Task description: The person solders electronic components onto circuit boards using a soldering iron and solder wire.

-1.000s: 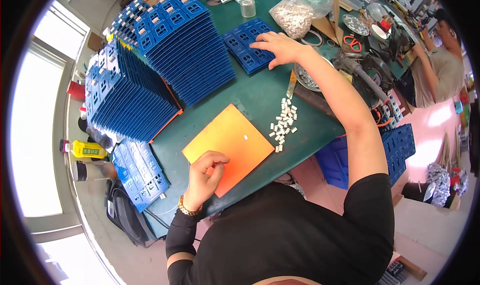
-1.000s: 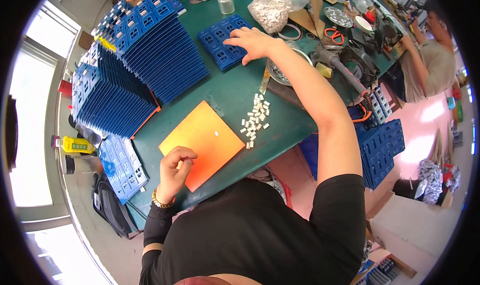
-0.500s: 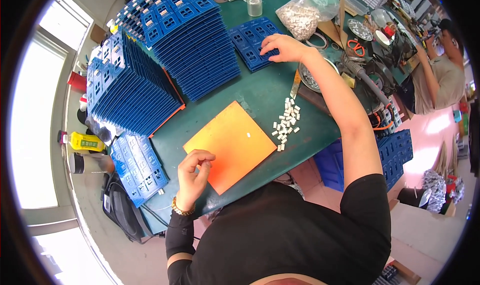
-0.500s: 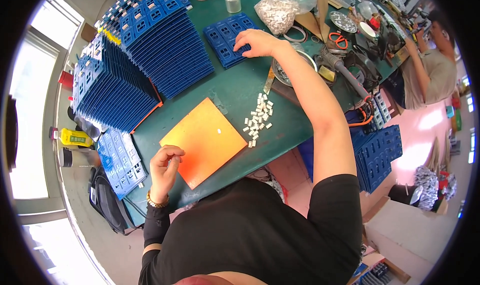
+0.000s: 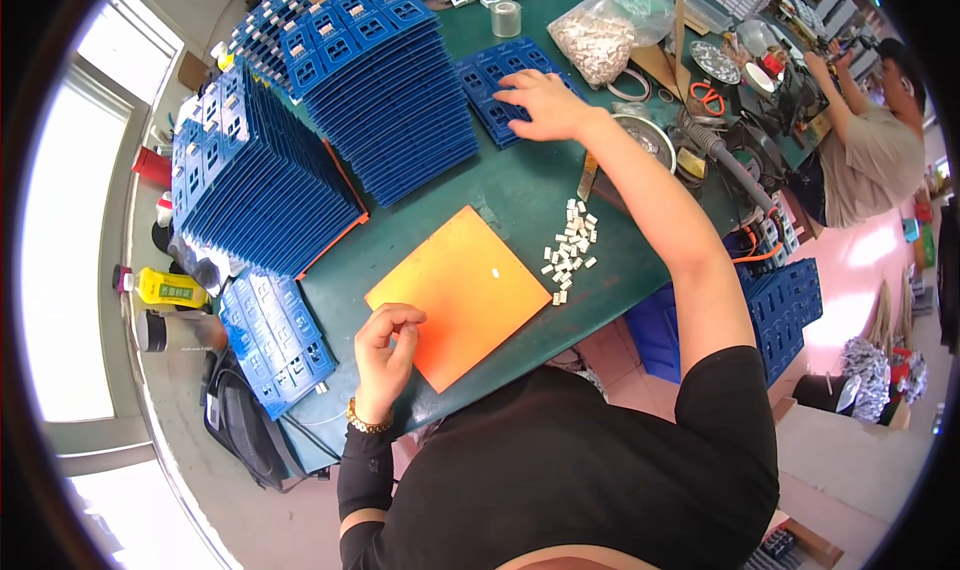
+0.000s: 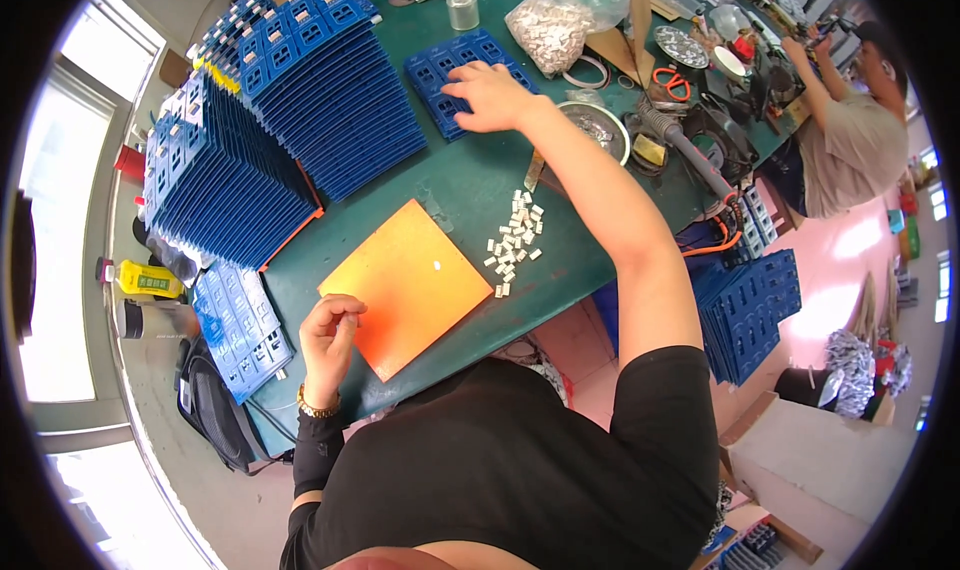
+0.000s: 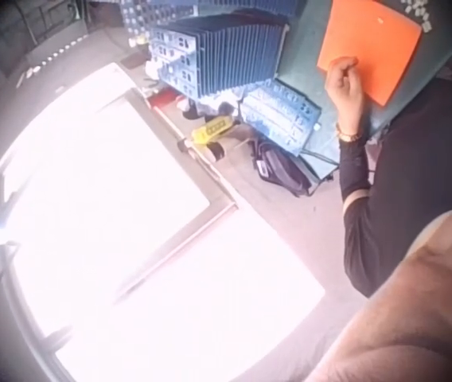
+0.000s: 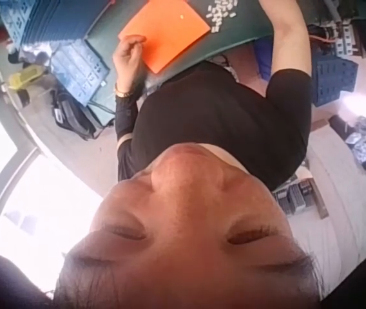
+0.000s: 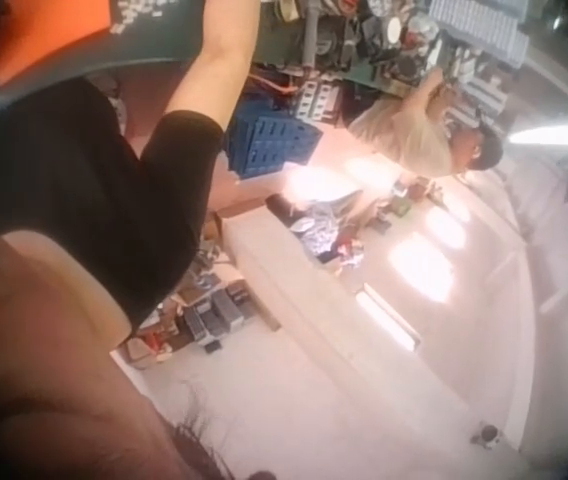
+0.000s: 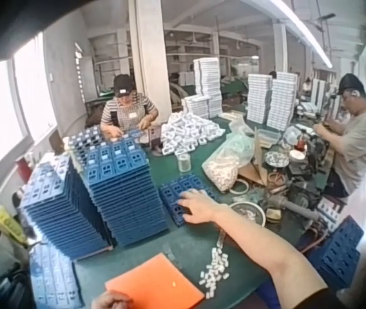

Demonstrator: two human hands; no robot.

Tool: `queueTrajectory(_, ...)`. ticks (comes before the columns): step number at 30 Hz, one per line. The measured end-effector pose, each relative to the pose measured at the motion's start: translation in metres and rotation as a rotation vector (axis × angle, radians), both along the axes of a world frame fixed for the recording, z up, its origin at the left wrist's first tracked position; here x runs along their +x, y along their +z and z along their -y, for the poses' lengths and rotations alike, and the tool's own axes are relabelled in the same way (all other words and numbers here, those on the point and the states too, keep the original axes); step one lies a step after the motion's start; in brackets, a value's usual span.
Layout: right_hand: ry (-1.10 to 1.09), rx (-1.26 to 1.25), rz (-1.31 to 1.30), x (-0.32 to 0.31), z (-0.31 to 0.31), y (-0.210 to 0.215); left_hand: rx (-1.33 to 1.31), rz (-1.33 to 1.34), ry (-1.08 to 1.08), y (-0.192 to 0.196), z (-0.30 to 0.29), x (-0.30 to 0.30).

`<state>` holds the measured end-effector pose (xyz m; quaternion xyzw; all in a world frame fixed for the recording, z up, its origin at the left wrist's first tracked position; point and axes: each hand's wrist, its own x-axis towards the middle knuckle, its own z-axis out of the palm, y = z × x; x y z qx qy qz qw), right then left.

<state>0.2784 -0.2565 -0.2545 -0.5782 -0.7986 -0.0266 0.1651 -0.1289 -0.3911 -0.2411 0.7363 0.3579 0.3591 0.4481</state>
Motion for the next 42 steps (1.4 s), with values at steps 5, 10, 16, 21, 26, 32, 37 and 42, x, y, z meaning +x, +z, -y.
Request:
queueTrajectory(5,-0.055,-0.053,0.104,-0.031,0.004,-0.001,-0.03,0.031,0.02,-0.004,0.001,-0.003)
queueTrajectory(10,-0.108,-0.086,0.096,-0.041,0.001,-0.006,-0.05,0.054,0.017,-0.012,0.003,-0.003)
queueTrajectory(16,-0.091,-0.142,0.06,-0.042,0.001,-0.005,-0.03,0.085,0.045,-0.014,0.003,-0.004)
queueTrajectory(21,-0.072,-0.126,0.032,-0.038,0.002,-0.008,-0.066,0.173,0.074,-0.016,0.007,-0.001)
queueTrajectory(26,-0.321,0.206,-0.18,-0.017,-0.018,-0.017,-0.038,0.182,0.055,-0.015,0.012,0.002)
queueTrajectory(32,-0.944,-0.39,-0.402,0.024,-0.034,0.021,0.005,0.181,0.057,-0.02,0.013,0.0)
queueTrajectory(37,-0.872,-0.306,-0.254,0.013,-0.029,0.017,0.006,0.18,0.044,-0.023,0.011,0.003)
queueTrajectory(42,-0.787,-0.046,-0.262,0.02,-0.031,-0.003,0.032,0.144,0.054,-0.021,0.013,0.002)
